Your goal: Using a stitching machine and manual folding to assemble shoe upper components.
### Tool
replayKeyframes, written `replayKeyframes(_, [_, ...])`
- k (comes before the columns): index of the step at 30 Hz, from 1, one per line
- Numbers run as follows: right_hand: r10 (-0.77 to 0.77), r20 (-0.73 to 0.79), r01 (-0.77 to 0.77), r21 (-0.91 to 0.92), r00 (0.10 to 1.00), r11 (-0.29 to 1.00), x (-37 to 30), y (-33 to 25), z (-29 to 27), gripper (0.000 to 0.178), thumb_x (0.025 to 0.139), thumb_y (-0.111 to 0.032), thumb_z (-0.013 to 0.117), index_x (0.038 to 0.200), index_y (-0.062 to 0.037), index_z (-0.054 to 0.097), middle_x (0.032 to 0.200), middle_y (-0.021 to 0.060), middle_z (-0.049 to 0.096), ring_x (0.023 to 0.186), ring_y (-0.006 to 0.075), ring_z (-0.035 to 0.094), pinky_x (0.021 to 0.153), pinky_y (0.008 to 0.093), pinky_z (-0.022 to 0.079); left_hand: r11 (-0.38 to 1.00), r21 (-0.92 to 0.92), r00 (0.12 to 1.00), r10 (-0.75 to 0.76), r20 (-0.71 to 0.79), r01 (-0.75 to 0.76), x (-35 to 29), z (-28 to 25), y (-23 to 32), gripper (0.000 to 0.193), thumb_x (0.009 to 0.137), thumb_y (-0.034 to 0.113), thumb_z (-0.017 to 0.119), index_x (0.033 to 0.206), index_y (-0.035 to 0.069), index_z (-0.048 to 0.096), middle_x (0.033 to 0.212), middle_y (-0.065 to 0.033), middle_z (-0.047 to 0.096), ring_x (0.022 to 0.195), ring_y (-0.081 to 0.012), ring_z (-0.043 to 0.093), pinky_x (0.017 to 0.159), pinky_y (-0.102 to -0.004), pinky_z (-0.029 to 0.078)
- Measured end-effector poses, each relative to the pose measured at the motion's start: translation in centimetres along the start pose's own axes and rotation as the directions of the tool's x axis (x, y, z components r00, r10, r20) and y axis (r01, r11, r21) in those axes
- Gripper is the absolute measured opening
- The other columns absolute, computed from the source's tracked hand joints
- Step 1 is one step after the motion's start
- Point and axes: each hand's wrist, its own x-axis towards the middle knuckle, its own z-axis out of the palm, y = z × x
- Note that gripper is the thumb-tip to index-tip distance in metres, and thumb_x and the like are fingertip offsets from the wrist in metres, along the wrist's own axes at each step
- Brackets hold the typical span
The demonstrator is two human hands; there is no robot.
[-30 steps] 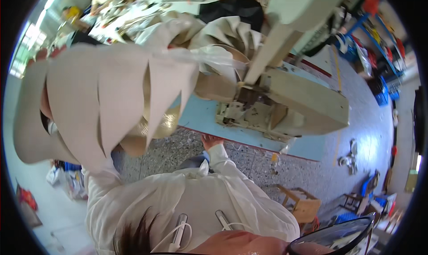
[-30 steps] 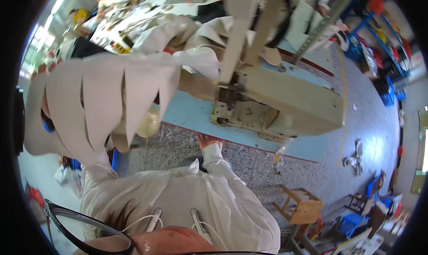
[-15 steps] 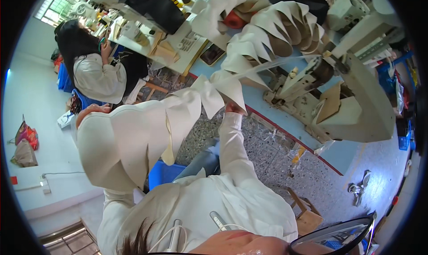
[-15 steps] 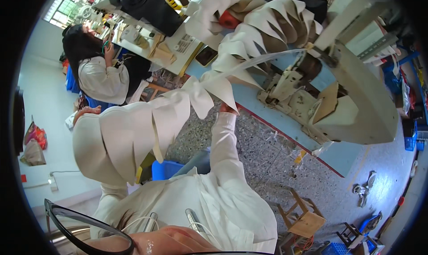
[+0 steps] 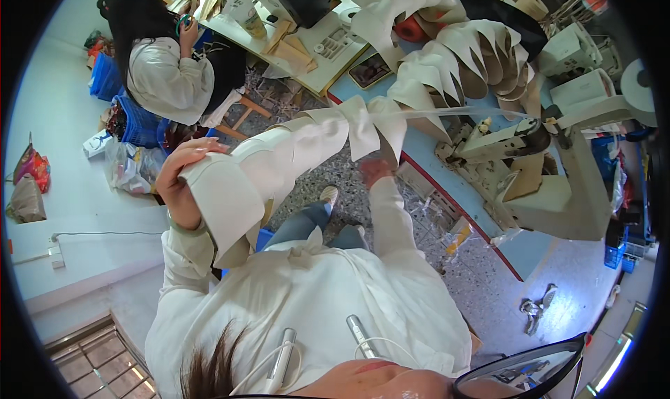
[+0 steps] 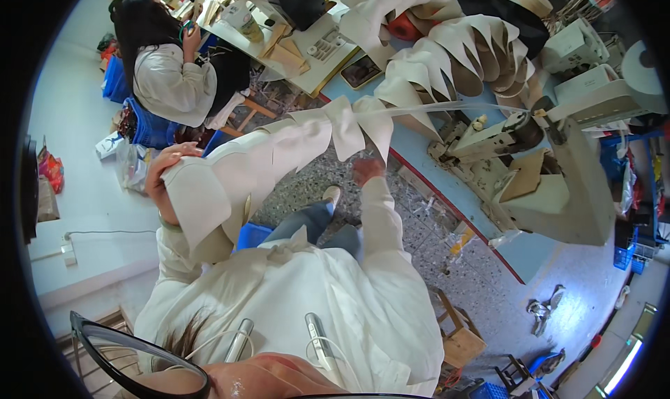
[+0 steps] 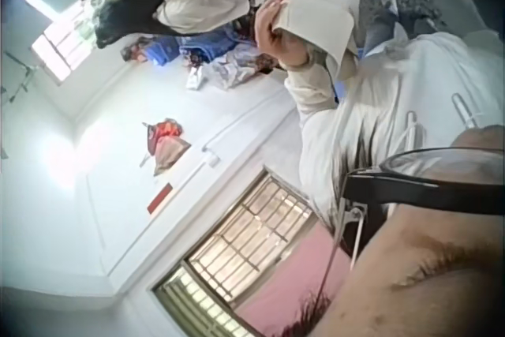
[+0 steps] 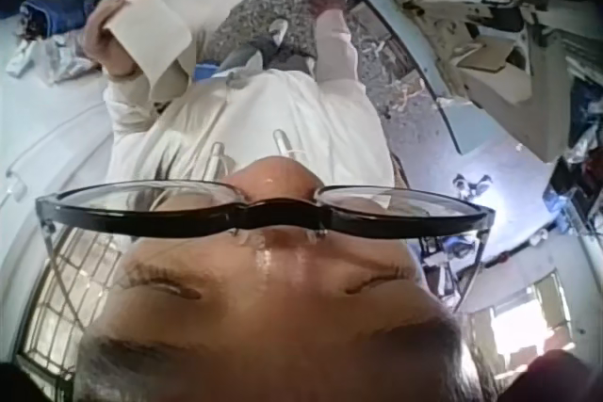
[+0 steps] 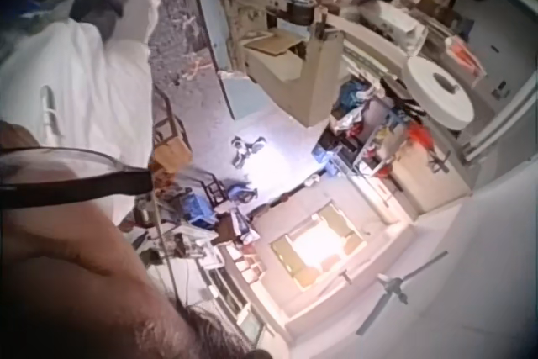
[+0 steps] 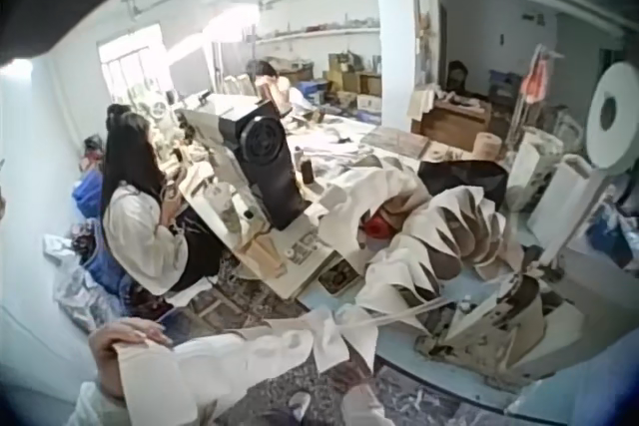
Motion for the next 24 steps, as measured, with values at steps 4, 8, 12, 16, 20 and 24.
replayKeyframes(4, [0.170, 0.234, 0.142, -0.893, 0.957, 0.427, -16.4, -3.7, 6.8, 0.019, 0.083, -0.025, 0.064, 0.090, -0.0080, 0.067, 0.067, 0.0058, 0.062, 0.052, 0.0157, 0.058, 0.051, 0.0285, 0.047, 0.998, -0.054, 0.999, -0.040, -0.028, 0.039, -1.8, -1.6, -1.3, 0.030, 0.072, -0.007, 0.066, 0.101, -0.001, 0.059, 0.096, -0.0194, 0.063, 0.087, -0.0299, 0.063, 0.077, -0.0373, 0.051])
replayKeyframes(8, [-0.607, 0.608, 0.676, -0.721, 0.512, -0.152, -24.4, -14.8, 15.0, 0.050, 0.077, -0.021, 0.070, 0.123, -0.0101, 0.053, 0.128, 0.0115, 0.051, 0.077, 0.0214, 0.064, 0.060, 0.0341, 0.051, 0.986, -0.123, 0.992, -0.116, -0.040, 0.110, -3.7, -2.1, -2.0, 0.026, 0.074, -0.009, 0.060, 0.099, -0.002, 0.060, 0.099, -0.0184, 0.064, 0.088, -0.0280, 0.063, 0.077, -0.0361, 0.051])
replayKeyframes(12, [-0.274, 0.393, 0.131, -0.747, 0.878, -0.651, -17.9, -23.3, 14.9, 0.043, 0.080, -0.041, 0.062, 0.118, -0.0202, 0.060, 0.118, 0.0086, 0.060, 0.102, 0.0282, 0.060, 0.086, 0.0399, 0.048, 0.961, -0.215, 0.984, -0.179, -0.004, 0.174, -5.2, -2.2, -3.0, 0.025, 0.078, -0.007, 0.052, 0.100, -0.003, 0.061, 0.101, -0.0182, 0.063, 0.091, -0.0269, 0.063, 0.082, -0.0347, 0.049])
replayKeyframes(16, [-0.451, 0.512, 0.250, -0.817, 0.731, -0.520, -24.7, -33.8, 21.0, 0.035, 0.077, -0.042, 0.056, 0.101, -0.0204, 0.069, 0.096, 0.0061, 0.068, 0.091, 0.0225, 0.063, 0.081, 0.0326, 0.049, 0.940, -0.066, 0.942, -0.334, 0.028, 0.335, -7.6, -2.8, -3.9, 0.029, 0.073, -0.011, 0.049, 0.098, -0.004, 0.062, 0.101, -0.0141, 0.065, 0.095, -0.0233, 0.062, 0.085, -0.0307, 0.047])
replayKeyframes(20, [-0.898, 0.405, 0.801, -0.588, 0.171, -0.112, -41.0, -43.0, 25.0, 0.026, 0.076, -0.014, 0.062, 0.099, -0.0034, 0.069, 0.076, 0.0060, 0.068, 0.053, 0.0081, 0.049, 0.046, 0.0233, 0.036, 0.958, 0.033, 0.950, -0.287, 0.123, 0.285, -8.8, 0.0, -4.9, 0.032, 0.070, -0.014, 0.049, 0.096, -0.002, 0.063, 0.097, -0.0124, 0.066, 0.092, -0.0221, 0.064, 0.081, -0.0287, 0.047])
replayKeyframes(24, [-0.902, 0.431, 0.939, -0.300, -0.025, -0.169, -52.6, -44.2, 23.5, 0.039, 0.087, -0.030, 0.063, 0.114, -0.0012, 0.061, 0.086, 0.0081, 0.068, 0.043, 0.0071, 0.040, 0.039, 0.0217, 0.027, 0.953, -0.068, 0.943, -0.279, 0.183, 0.295, -9.7, 3.3, -5.3, 0.030, 0.071, -0.015, 0.051, 0.095, -0.002, 0.063, 0.095, -0.0121, 0.066, 0.090, -0.0221, 0.064, 0.081, -0.0285, 0.048])
